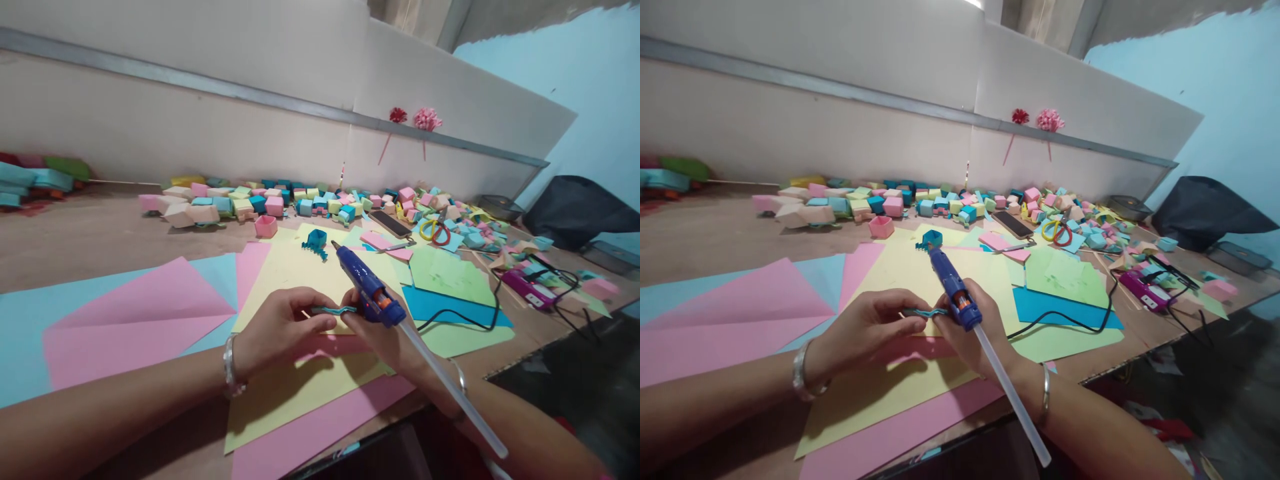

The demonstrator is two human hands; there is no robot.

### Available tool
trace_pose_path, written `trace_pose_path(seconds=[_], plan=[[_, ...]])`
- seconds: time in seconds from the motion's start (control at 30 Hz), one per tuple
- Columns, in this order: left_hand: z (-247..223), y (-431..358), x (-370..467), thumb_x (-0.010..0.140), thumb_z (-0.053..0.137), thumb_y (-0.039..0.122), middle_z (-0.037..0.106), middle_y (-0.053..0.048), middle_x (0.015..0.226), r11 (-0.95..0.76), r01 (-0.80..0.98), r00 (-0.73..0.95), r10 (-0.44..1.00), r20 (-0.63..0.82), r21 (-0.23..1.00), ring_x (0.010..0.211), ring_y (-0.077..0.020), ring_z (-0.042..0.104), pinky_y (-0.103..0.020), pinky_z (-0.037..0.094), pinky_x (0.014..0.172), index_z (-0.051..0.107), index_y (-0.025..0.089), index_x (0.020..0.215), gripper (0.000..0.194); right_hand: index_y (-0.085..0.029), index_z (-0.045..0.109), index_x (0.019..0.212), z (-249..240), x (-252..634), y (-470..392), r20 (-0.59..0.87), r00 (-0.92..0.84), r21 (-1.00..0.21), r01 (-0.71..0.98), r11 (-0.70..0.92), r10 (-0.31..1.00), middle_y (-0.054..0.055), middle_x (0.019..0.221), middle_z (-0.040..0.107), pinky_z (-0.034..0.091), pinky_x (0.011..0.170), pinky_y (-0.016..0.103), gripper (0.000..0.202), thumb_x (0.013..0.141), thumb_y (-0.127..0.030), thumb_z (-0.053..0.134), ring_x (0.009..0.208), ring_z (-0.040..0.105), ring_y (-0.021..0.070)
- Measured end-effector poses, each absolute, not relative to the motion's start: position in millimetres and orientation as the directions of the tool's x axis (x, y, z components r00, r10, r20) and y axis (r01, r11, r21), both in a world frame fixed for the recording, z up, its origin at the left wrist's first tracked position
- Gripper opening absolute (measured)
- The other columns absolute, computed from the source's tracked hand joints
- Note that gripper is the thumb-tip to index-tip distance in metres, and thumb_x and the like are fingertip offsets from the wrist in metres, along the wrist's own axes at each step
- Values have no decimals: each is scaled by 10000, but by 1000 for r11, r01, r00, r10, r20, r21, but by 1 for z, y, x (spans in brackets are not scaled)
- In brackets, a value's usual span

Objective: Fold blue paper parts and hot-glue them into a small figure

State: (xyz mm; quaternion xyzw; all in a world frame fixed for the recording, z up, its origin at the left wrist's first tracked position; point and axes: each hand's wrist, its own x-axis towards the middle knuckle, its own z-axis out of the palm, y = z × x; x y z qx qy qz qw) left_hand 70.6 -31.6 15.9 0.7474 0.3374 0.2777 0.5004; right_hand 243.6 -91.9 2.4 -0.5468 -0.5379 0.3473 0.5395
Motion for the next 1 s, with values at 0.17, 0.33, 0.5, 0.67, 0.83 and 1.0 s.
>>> trace_pose_path(seconds=[0.17, 0.33, 0.5, 0.67, 0.83, 1.0], plan=[[16, -29, 66, 779, 639, 240, 696, -26, 722, -470, 267, 628, 747, 218, 841, 664, -135, 594, -246, 450, 622, 720, 154, 741, 124, -199, 553, 820, 2, 242, -93, 187, 163, -968, 196, 154, 969, -13, 761, 625, 468, 600, 249, 194, 689, -242, 688, 623, 548, 119], [21, -33, 65, 790, 610, 234, 669, -28, 721, -521, 279, 668, 709, 226, 807, 681, -145, 584, -263, 449, 639, 682, 150, 727, 128, -198, 558, 808, 1, 242, -92, 199, 196, -967, 196, 160, 960, -20, 745, 620, 469, 595, 243, 189, 679, -236, 691, 618, 552, 117], [22, -38, 66, 796, 596, 224, 659, -26, 716, -580, 266, 689, 673, 268, 770, 660, -134, 568, -255, 442, 630, 674, 148, 737, 123, -203, 569, 837, -1, 244, -93, 227, 161, -950, 255, 182, 960, -20, 776, 629, 481, 632, 249, 155, 709, -214, 656, 656, 576, 125], [19, -38, 67, 783, 611, 204, 651, -23, 712, -619, 267, 681, 663, 310, 738, 662, -127, 568, -244, 434, 641, 676, 144, 737, 99, -200, 573, 850, 1, 243, -95, 228, 144, -946, 266, 184, 963, -15, 786, 634, 479, 639, 255, 167, 702, -203, 652, 664, 576, 130], [18, -36, 67, 783, 617, 174, 627, 8, 671, -606, 244, 696, 653, 299, 757, 637, -105, 549, -218, 415, 624, 649, 157, 689, 100, -192, 559, 811, 9, 243, -99, 210, 128, -945, 281, 167, 969, -31, 717, 607, 450, 577, 232, 156, 680, -161, 639, 599, 546, 113], [19, -38, 67, 754, 627, 152, 606, 24, 648, -576, 223, 728, 635, 259, 786, 628, -99, 546, -209, 414, 624, 607, 161, 627, 129, -193, 561, 791, 9, 244, -101, 272, 38, -902, 357, 242, 961, -49, 683, 575, 425, 560, 206, 130, 690, -125, 605, 575, 510, 90]])
